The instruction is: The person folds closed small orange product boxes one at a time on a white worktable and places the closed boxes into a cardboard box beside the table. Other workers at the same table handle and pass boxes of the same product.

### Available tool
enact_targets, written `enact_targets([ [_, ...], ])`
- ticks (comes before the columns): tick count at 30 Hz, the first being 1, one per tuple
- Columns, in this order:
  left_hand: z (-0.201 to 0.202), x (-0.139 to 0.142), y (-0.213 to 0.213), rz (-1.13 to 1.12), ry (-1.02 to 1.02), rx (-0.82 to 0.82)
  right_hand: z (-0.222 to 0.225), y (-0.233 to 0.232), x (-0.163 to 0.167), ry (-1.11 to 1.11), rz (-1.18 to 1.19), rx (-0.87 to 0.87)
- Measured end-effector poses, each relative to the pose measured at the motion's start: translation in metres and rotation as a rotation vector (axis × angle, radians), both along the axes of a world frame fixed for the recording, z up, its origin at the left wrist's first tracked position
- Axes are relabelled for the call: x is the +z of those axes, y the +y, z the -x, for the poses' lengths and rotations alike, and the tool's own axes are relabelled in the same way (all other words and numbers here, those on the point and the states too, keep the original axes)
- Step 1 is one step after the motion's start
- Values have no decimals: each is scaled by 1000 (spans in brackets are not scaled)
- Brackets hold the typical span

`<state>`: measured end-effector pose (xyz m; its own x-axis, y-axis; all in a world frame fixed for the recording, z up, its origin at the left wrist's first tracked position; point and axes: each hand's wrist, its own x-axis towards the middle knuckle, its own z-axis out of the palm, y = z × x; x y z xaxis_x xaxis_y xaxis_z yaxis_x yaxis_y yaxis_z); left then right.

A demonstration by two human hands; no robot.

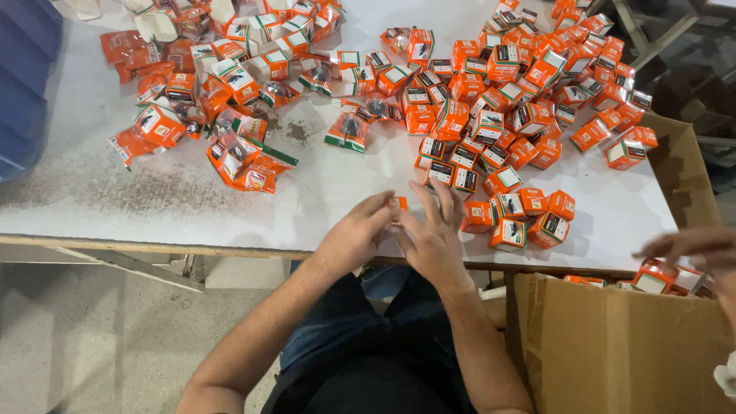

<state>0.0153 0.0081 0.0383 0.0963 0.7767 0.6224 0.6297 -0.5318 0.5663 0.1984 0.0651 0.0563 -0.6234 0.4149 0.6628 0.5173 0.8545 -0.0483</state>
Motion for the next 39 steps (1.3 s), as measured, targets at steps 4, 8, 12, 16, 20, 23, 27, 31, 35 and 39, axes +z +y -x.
enact_targets([
  [4, 20, -2, 70, -9, 17, -5, 17, 62, -1, -109, -8, -219],
  [8, 60, 9, 142, -183, 386, 377, 14, 123, -9, -54, 110, -394],
  [12, 90, 15, 148, 79, 467, 374, -10, 156, -20, -49, 201, -489],
  [16, 105, 23, 118, 350, 683, 422, -34, 174, 4, -41, 47, -693],
  [20, 106, 38, 109, -33, 604, 434, -15, 169, 39, 135, -23, -563],
  [23, 85, 43, 136, -232, 532, 398, 39, 168, 54, 217, -59, -219],
  [27, 64, 41, 163, -257, 423, 316, 107, 199, 68, -37, -11, -140],
  [31, 77, 32, 159, -236, 636, 431, 118, 223, 63, -196, 222, -241],
  [35, 99, 17, 138, -253, 604, 438, 98, 242, 57, -246, 124, -420],
  [39, 108, 2, 130, -94, 490, 386, 97, 254, 63, -407, 149, -743],
])
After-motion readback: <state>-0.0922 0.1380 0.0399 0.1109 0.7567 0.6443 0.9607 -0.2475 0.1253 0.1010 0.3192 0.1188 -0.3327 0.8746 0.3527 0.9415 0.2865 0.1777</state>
